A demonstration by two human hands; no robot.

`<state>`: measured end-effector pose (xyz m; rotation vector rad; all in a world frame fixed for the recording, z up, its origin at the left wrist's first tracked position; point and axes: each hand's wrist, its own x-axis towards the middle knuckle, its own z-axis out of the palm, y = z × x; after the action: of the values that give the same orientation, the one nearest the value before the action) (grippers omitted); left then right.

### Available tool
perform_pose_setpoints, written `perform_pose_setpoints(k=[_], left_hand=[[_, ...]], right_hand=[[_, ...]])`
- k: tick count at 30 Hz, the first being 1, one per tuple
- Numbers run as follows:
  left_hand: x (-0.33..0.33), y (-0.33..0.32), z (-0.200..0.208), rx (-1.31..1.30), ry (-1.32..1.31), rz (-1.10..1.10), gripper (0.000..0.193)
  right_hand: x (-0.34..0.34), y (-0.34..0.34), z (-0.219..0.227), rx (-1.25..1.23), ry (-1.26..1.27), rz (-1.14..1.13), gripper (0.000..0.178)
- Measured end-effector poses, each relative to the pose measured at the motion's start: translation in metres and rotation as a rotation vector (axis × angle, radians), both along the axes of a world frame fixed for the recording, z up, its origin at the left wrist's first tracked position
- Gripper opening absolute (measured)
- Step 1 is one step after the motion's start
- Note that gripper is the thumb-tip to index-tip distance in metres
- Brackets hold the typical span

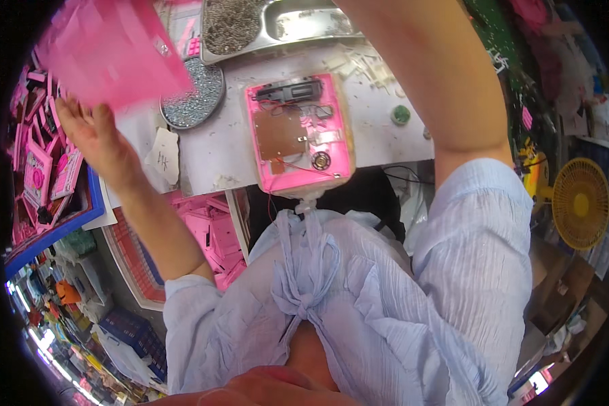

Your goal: The recorder is assembling and soldering components inside a pink plastic toy casing.

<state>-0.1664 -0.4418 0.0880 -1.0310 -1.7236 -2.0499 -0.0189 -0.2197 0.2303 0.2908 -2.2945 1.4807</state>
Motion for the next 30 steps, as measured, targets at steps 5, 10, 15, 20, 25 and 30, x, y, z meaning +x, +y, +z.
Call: perform_pose_setpoints(k=[5, 10, 15, 20, 25, 30], left_hand=[[0.059, -0.026, 0.007, -0.233, -0.497, -0.51, 0.056], [0.094, 0.009, -0.002, -0.216, -0.681, -0.5, 0.043], [0.129, 0.024, -0.023, -0.424, -0.634, -0.606, 0.04], [0.136, 0.033, -0.027, -0.858, -0.472, -0.707, 0.035], [0.151, 0.045, -0.063, -0.838, 0.533, -0.48, 0.047], [0.159, 0.057, -0.066, -0.913, 0.611, -0.446, 0.054]], right_hand=[[0.051, 0.01, -0.036, -0.499, -0.335, -0.024, 0.034], [0.121, -0.024, -0.133, -0.313, -0.314, -0.358, 0.059], [0.166, -0.046, -0.16, -0.63, -0.351, -0.43, 0.067], [0.22, -0.016, -0.166, -0.77, -0.103, -0.655, 0.061], [0.268, 0.017, -0.179, -0.774, 0.016, -0.879, 0.064], [0.269, 0.007, -0.18, -0.798, 0.009, -0.866, 0.068]])
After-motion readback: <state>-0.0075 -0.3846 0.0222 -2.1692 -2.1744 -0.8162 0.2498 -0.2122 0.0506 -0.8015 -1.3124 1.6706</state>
